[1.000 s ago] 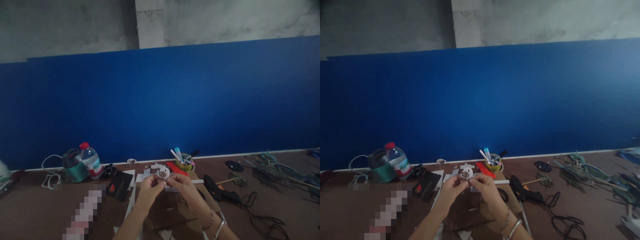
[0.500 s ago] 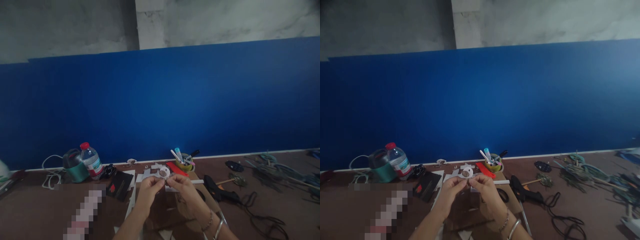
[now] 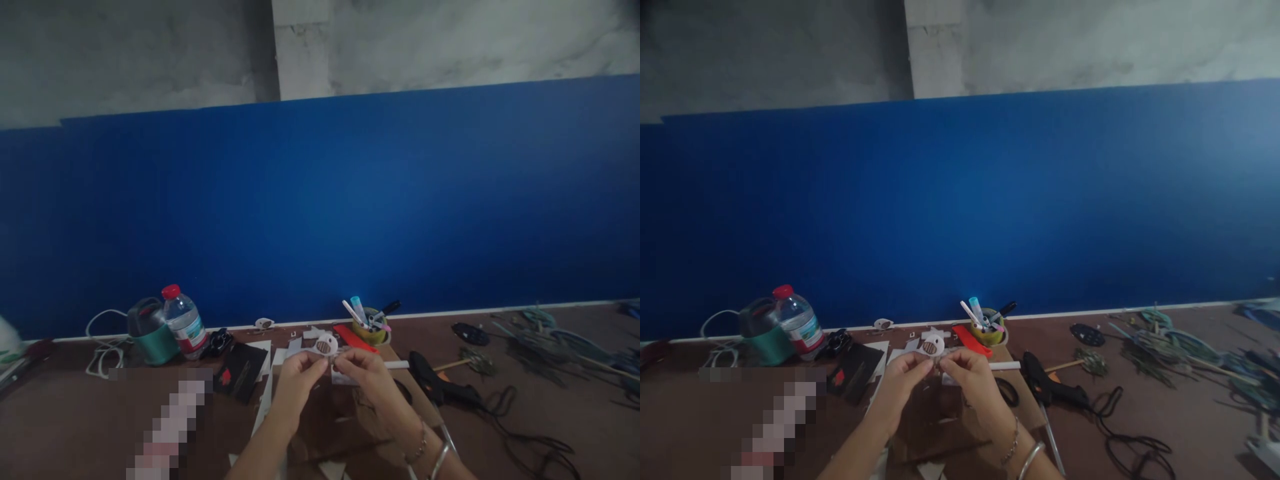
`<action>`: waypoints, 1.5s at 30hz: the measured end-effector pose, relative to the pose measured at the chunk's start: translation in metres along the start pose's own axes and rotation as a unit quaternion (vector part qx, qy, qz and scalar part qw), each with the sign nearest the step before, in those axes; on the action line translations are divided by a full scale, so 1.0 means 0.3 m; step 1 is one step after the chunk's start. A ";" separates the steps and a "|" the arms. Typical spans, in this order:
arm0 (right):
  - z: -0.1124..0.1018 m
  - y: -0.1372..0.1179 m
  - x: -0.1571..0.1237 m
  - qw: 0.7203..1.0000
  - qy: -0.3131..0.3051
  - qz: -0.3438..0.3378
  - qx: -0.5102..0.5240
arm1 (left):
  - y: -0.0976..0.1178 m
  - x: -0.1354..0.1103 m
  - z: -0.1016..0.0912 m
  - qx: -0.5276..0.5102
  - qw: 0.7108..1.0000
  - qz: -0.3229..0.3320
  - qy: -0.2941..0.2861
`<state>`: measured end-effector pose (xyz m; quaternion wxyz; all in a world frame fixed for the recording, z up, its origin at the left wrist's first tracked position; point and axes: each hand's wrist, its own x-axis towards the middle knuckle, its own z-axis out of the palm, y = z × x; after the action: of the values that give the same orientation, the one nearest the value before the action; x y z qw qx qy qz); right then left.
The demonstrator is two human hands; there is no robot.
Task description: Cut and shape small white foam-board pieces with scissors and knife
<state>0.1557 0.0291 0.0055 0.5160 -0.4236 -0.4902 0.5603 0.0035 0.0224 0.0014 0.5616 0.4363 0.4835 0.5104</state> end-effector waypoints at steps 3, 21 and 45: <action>-0.002 0.000 0.001 1.000 0.001 0.001 0.002 | 0.002 0.000 -0.003 -0.027 0.999 0.001 -0.032; 0.016 0.016 0.001 0.999 -0.006 -0.001 0.032 | 0.012 -0.024 0.015 -0.026 0.999 0.018 -0.033; 0.013 0.044 0.002 1.000 -0.006 -0.011 -0.001 | -0.006 -0.012 0.013 0.077 0.995 0.058 0.008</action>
<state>0.1495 0.0294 -0.0069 0.5187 -0.4158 -0.4984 0.5565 0.0075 0.0186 0.0007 0.4924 0.5013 0.4995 0.5067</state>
